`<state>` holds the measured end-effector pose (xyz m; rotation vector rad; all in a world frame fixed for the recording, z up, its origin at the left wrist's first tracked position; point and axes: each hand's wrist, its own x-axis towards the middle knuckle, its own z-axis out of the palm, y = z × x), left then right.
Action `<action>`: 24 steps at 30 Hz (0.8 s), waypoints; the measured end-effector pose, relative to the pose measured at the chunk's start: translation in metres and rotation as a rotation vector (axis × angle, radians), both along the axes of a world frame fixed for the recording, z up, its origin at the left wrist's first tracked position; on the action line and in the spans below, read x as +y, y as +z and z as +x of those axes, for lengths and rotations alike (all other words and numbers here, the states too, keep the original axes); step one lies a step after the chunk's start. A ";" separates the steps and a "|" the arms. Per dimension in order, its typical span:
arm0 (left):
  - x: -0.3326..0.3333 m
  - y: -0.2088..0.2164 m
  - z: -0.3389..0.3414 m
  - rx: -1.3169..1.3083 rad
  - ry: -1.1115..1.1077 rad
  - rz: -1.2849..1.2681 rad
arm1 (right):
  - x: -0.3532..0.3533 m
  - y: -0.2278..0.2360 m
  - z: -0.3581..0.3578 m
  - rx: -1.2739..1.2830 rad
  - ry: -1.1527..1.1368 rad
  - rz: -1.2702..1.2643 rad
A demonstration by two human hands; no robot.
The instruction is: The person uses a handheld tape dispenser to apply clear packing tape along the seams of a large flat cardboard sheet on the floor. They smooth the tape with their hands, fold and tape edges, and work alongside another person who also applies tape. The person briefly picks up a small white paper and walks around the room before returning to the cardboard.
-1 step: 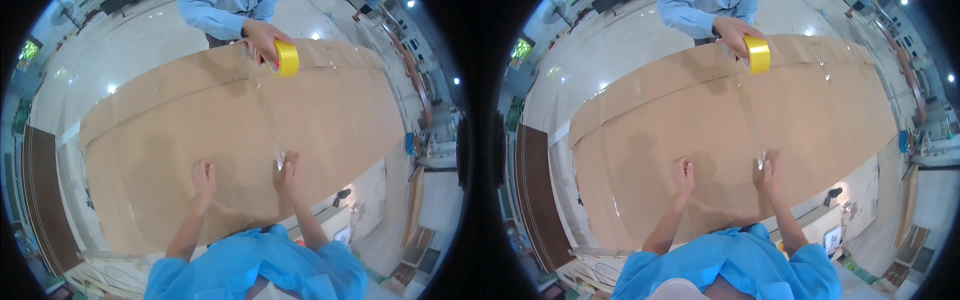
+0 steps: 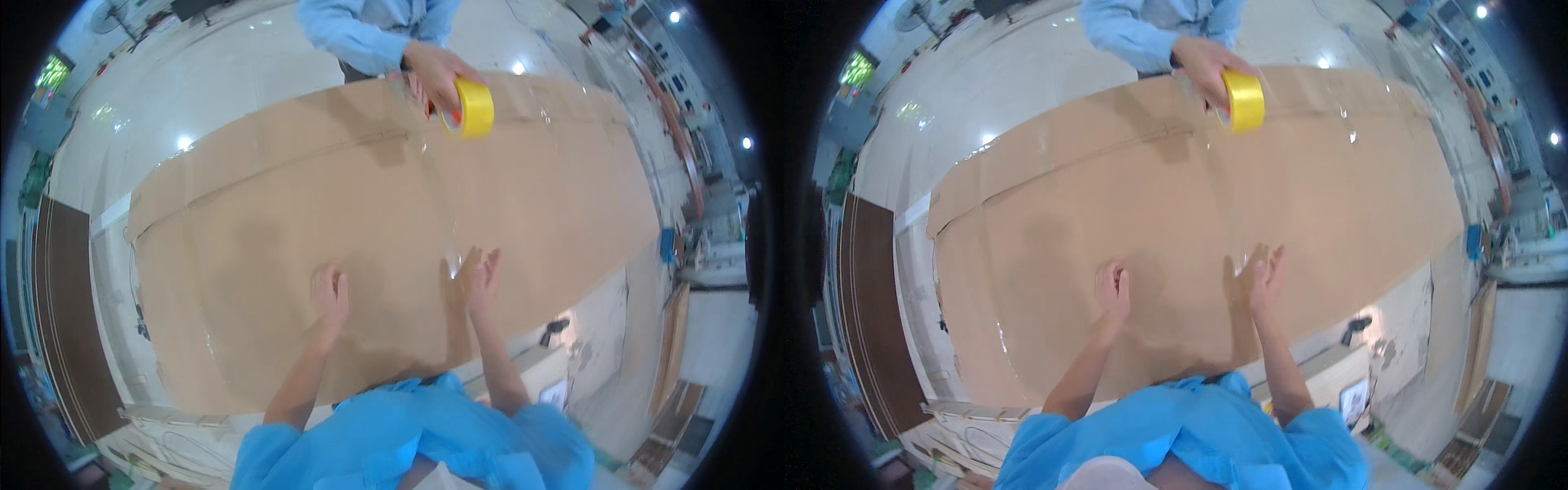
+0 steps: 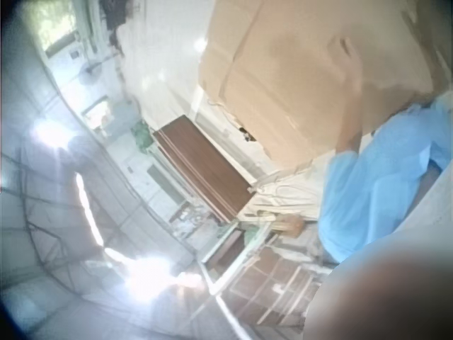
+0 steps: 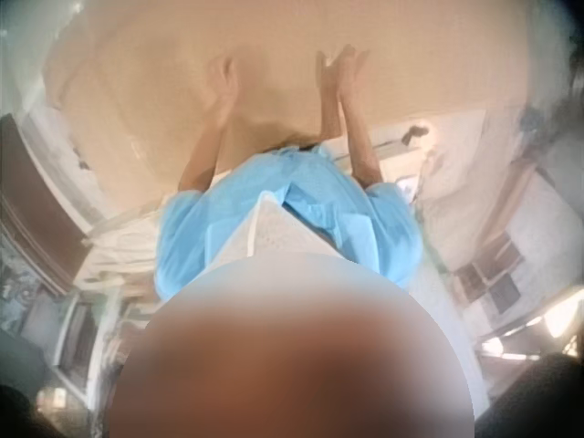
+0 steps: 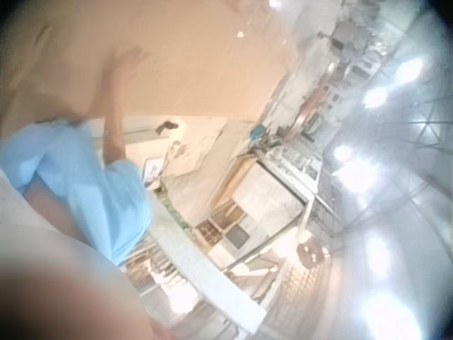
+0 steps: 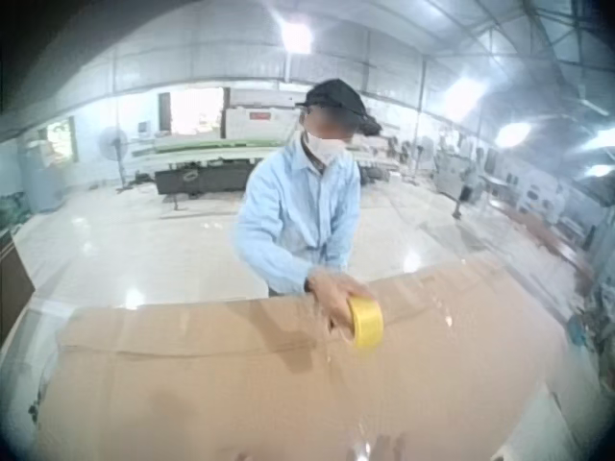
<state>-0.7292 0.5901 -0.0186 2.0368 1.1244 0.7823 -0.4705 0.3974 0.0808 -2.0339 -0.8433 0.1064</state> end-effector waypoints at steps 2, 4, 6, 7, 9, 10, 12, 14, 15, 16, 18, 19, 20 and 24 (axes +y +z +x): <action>-0.002 0.005 -0.002 0.064 -0.005 -0.053 | 0.030 0.045 0.023 0.261 -0.181 0.363; -0.004 0.009 -0.005 0.058 -0.024 -0.025 | 0.070 0.090 0.066 -0.143 -0.025 0.210; -0.004 0.010 -0.007 0.028 -0.002 -0.059 | 0.120 0.115 0.097 -0.169 -0.017 0.110; -0.004 0.010 -0.006 0.025 0.009 -0.103 | 0.141 0.119 0.106 -0.096 -0.009 0.036; -0.003 0.009 -0.003 -0.071 0.033 -0.199 | 0.177 0.120 0.127 -0.148 0.116 0.014; -0.002 0.009 -0.001 -0.170 0.048 -0.255 | 0.191 0.118 0.136 -0.111 0.079 0.036; -0.002 0.010 0.003 -0.251 0.046 -0.334 | 0.214 0.108 0.152 -0.075 0.037 0.113; -0.003 0.015 0.007 -0.214 0.032 -0.425 | 0.235 0.107 0.178 -0.263 0.122 0.201; -0.004 0.020 0.010 -0.171 0.038 -0.410 | 0.238 0.107 0.188 -0.273 0.115 0.169; -0.001 0.026 0.016 -0.142 0.047 -0.419 | 0.240 0.107 0.197 -0.239 0.169 0.159; 0.016 0.040 0.045 -0.161 0.013 -0.453 | 0.242 0.111 0.214 -0.089 0.206 0.094; 0.027 0.048 0.066 -0.188 -0.024 -0.515 | 0.242 0.111 0.217 -0.049 0.205 0.013; 0.047 0.056 0.090 -0.138 -0.128 -0.378 | 0.241 0.110 0.220 -0.033 0.207 -0.019; 0.132 0.076 0.227 -0.255 -0.386 -0.086 | 0.239 0.093 0.217 -0.037 0.196 -0.171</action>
